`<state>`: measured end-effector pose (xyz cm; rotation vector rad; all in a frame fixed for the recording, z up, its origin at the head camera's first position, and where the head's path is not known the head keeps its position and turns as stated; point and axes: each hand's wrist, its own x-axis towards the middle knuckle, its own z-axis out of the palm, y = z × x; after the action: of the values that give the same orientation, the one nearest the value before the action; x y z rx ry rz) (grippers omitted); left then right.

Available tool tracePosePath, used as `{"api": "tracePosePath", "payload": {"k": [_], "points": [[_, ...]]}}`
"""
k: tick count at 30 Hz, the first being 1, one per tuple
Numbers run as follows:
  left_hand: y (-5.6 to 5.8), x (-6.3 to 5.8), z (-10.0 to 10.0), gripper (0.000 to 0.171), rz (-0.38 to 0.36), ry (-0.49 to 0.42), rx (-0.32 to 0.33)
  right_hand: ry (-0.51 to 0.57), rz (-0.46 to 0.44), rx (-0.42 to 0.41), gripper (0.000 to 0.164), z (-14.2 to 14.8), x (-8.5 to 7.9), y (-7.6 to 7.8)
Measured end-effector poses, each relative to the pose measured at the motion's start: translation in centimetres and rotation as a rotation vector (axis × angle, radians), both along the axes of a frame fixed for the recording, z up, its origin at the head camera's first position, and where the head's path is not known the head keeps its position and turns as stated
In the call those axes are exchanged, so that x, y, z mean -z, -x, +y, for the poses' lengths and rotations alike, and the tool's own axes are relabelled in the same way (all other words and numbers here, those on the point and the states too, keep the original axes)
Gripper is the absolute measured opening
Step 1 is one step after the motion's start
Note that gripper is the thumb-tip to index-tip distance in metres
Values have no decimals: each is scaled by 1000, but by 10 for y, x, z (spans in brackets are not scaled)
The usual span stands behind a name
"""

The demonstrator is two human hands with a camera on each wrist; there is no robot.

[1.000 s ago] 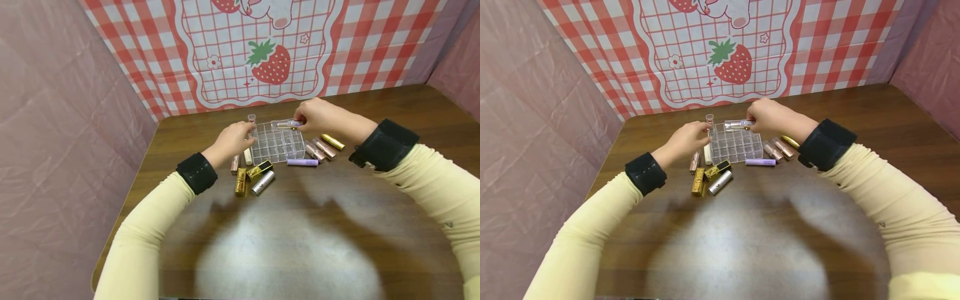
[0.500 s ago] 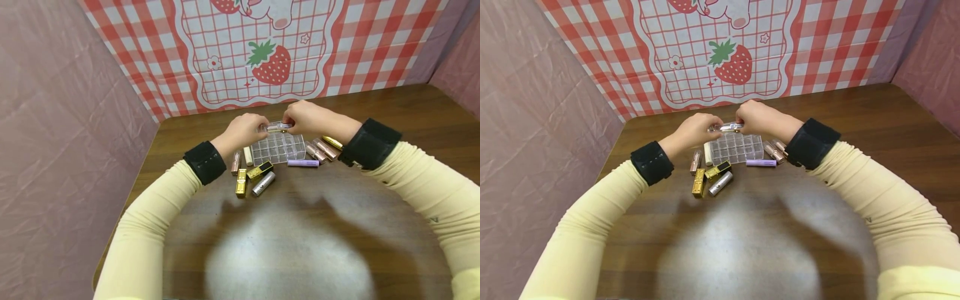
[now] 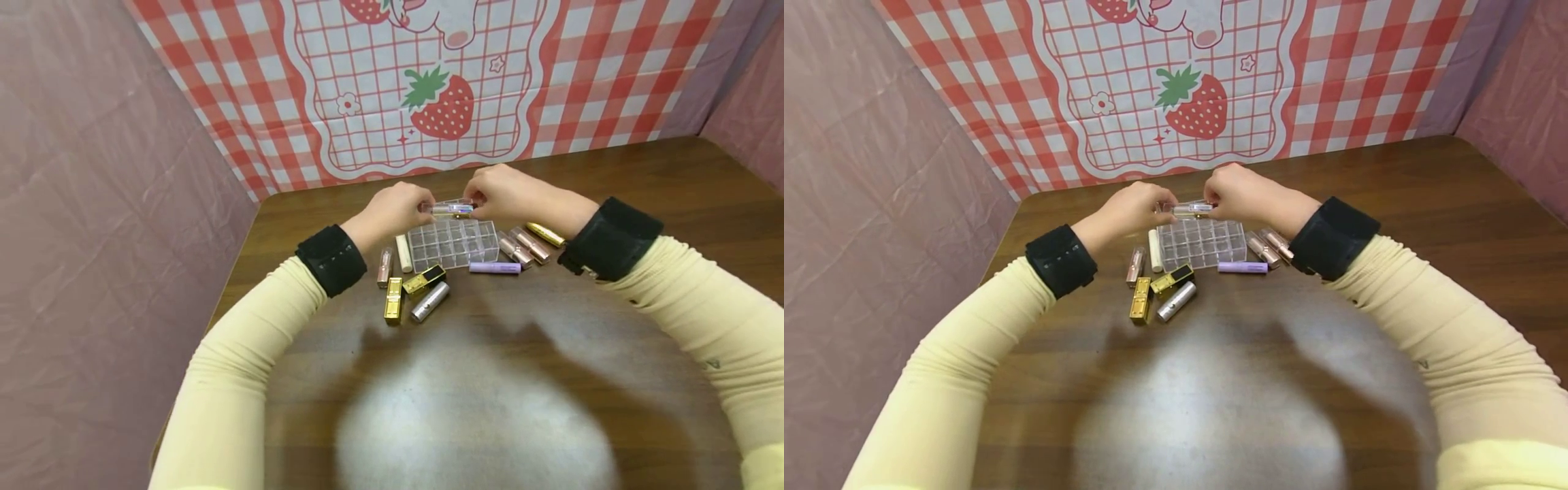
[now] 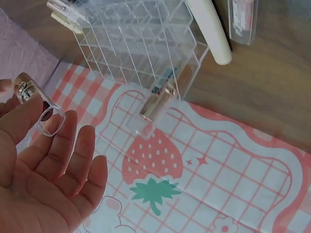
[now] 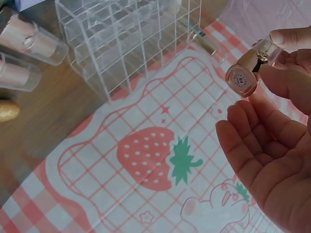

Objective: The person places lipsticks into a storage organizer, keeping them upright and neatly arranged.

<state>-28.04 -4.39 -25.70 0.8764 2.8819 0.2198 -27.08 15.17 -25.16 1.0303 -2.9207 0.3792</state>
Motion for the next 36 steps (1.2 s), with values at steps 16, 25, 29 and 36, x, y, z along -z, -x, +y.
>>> {"api": "tracePosePath", "payload": {"k": [16,25,29,36], "points": [[33,-17,1,17,2,-66,-45,42,49,13,17,31,12,1],[51,-9,5,19,52,-19,-45,47,-22,48,21,36,11,-3],[56,-3,7,17,80,21,-32,44,-26,47,21,38,12,-2],[59,3,9,17,143,78,-38,41,-21,47,20,41,14,-2]]}}
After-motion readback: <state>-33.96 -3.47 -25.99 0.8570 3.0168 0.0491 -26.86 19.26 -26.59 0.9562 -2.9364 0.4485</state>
